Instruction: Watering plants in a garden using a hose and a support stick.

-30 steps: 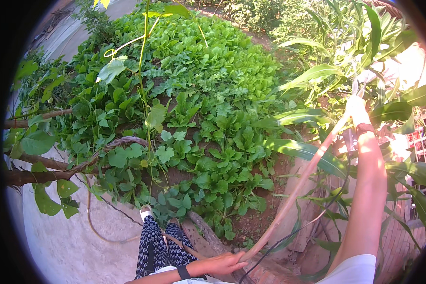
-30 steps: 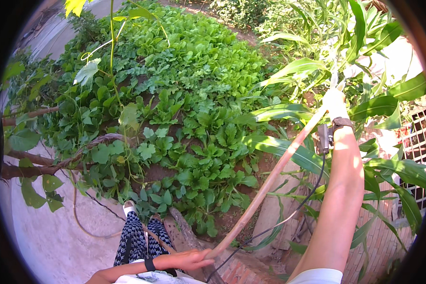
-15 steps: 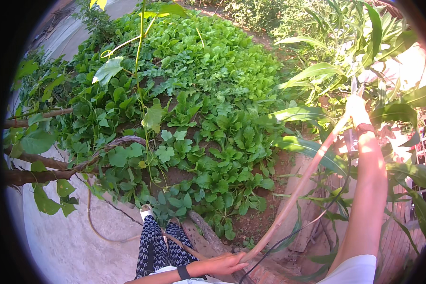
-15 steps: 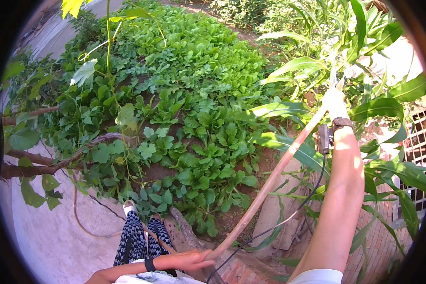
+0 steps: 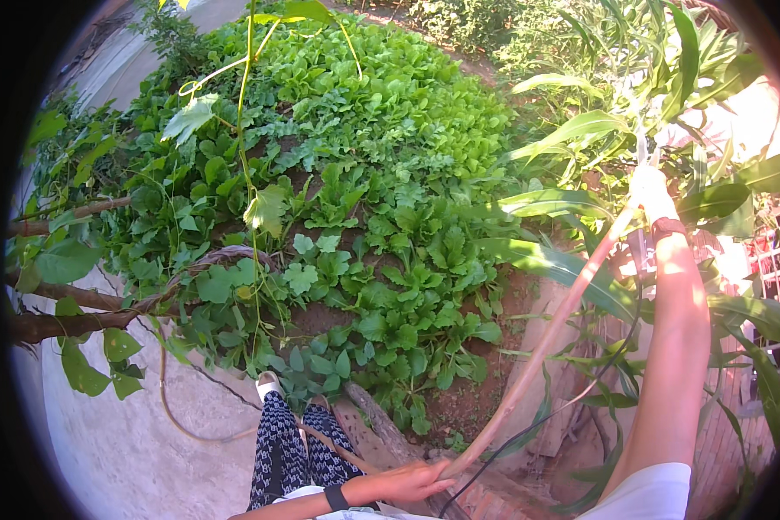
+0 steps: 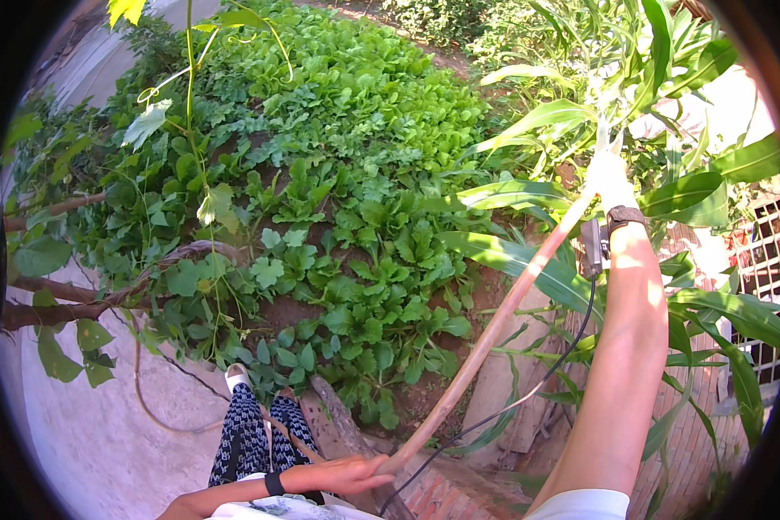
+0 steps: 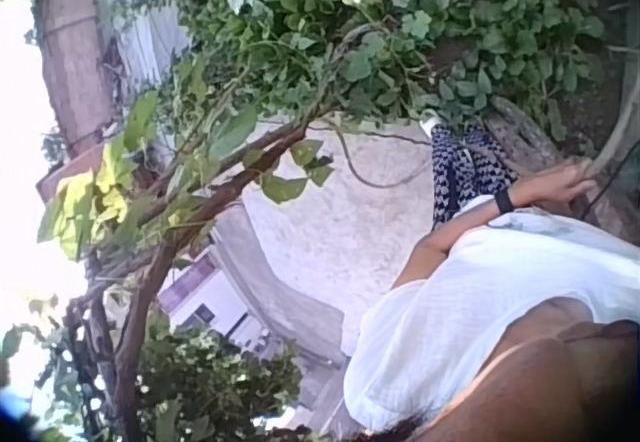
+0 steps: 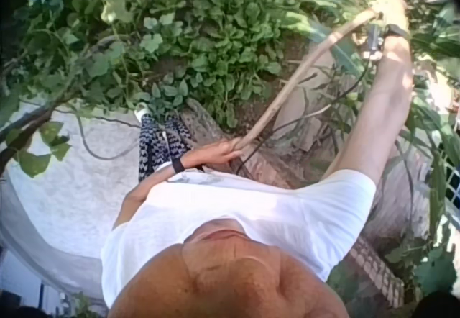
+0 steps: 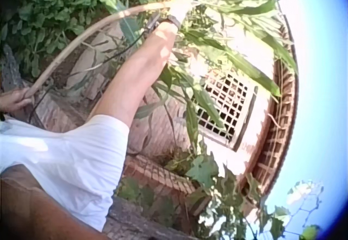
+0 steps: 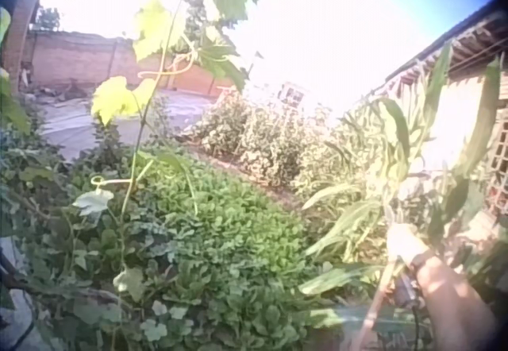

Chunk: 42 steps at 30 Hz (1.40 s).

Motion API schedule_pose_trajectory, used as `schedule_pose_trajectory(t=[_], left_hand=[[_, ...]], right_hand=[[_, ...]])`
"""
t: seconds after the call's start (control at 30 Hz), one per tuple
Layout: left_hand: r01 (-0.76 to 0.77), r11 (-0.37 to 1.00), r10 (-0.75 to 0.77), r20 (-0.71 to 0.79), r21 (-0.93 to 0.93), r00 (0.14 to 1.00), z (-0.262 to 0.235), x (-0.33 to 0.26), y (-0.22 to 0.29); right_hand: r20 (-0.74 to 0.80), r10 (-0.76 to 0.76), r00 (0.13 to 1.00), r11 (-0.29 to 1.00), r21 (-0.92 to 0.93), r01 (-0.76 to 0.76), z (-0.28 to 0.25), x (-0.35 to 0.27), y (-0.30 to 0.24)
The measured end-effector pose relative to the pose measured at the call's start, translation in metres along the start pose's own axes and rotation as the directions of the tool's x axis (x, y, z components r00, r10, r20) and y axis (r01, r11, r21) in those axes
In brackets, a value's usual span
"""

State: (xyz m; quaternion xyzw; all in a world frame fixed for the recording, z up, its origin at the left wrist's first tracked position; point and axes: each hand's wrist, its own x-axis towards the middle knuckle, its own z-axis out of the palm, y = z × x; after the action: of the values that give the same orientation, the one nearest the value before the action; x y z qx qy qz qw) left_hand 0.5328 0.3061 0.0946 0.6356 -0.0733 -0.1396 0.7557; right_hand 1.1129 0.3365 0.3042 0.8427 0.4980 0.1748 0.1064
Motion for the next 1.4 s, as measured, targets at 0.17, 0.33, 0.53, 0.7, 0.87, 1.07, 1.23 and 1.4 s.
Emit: schedule_pose_trajectory(t=[0.17,0.33,0.53,0.7,0.87,1.07,1.23,1.4], left_hand=[[-0.002,1.000,0.002,0.024,-0.004,1.000,0.002,0.002,-0.002],[0.010,0.999,-0.011,0.028,0.032,1.000,0.002,0.003,-0.002],[-0.030,0.999,0.029,0.023,0.023,0.999,0.006,0.004,-0.008],[-0.024,0.999,0.024,0.006,0.021,1.000,0.005,0.003,-0.004],[-0.040,0.999,0.040,0.016,0.019,0.999,0.007,0.004,-0.009],[-0.034,0.999,0.034,-0.014,0.005,0.999,0.003,0.003,-0.007],[-0.044,0.999,0.044,-0.011,-0.005,0.999,0.002,0.003,-0.006],[-0.019,0.999,0.019,-0.002,0.027,1.000,0.002,0.003,-0.008]], right_hand=[[-0.036,-0.060,0.998,0.984,-0.169,0.053,0.006,0.003,0.021],[-0.022,-0.092,0.995,0.857,-0.511,0.068,0.018,0.017,0.024],[-0.014,-0.031,0.999,0.991,-0.132,0.029,0.021,0.007,0.046],[0.053,-0.119,0.992,0.963,-0.236,0.128,0.020,0.005,0.038],[-0.004,0.035,0.999,0.920,0.390,-0.031,0.031,-0.004,0.075],[0.302,0.156,0.940,0.621,-0.770,0.145,0.031,0.017,0.030],[0.198,0.101,0.975,0.627,-0.774,0.093,0.037,0.009,0.039],[0.062,0.072,0.995,0.980,-0.192,-0.059,0.041,0.006,0.054]])
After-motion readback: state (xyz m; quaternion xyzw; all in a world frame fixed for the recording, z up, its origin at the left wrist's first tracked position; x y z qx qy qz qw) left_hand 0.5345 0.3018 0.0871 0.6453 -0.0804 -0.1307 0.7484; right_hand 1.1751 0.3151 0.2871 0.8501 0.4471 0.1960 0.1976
